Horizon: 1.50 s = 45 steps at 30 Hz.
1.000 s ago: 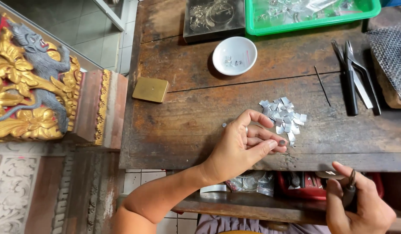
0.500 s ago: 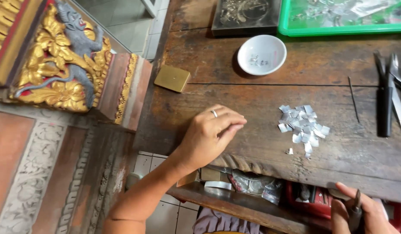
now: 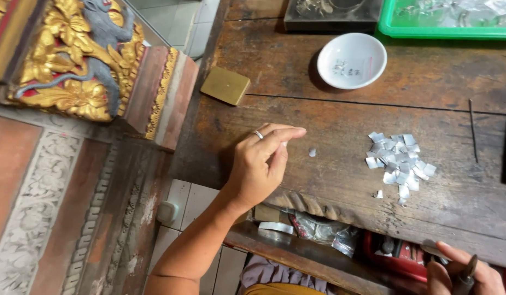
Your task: Cutting small pieces of silver metal from a sheet using a pair of cutting pliers at a jeweler's workbench.
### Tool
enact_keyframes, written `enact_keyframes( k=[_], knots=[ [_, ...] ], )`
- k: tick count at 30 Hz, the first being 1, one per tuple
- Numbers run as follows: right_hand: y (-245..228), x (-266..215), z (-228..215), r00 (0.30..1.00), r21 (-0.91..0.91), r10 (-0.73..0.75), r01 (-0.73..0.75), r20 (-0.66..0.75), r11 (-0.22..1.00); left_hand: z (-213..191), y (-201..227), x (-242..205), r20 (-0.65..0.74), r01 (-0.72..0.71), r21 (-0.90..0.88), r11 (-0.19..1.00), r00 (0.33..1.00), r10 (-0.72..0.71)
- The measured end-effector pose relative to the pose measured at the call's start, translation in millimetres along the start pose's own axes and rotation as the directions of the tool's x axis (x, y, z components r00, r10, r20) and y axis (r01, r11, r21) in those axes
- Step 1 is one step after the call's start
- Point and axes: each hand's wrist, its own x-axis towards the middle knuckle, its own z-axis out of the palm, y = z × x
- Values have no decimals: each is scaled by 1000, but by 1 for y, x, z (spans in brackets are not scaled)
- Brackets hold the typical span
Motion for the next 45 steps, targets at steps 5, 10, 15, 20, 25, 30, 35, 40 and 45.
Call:
enact_keyframes(
  k=[5, 10, 15, 20, 25, 30, 35, 40, 45],
  knots=[
    [-104, -12, -8, 983, -33, -80, 75, -164, 997, 0, 3, 3, -9, -17, 14, 1000, 1000, 18],
    [-153, -8, -14, 983, -50, -32, 23, -181, 998, 6, 4, 3, 15, -102, 28, 994, 995, 101],
    [-154, -2, -14, 977, 0, -102, 104, -187, 995, 35, -6, -3, 170, -344, 61, 937, 929, 330],
    [-157, -2, -16, 971, 18, -140, 147, -196, 989, 75, 11, -10, 247, -602, 116, 790, 788, 564],
    [-159, -1, -15, 970, 71, -136, 153, -203, 986, 96, 25, 3, 242, -674, 170, 718, 735, 633],
    [-159, 0, -16, 968, 73, -141, 158, -207, 985, 61, 33, 28, 183, -368, 142, 919, 922, 341],
    [-156, 0, -16, 980, 52, -100, 110, -173, 993, 67, 28, 16, 184, -288, 220, 932, 950, 251],
    [-159, -2, -15, 979, 7, -91, 93, -183, 996, 73, 33, 10, 194, -302, 183, 936, 944, 267],
    [-158, -2, -15, 976, 9, -96, 100, -194, 995, 67, 34, 10, 199, -290, 199, 936, 947, 252]
  ],
)
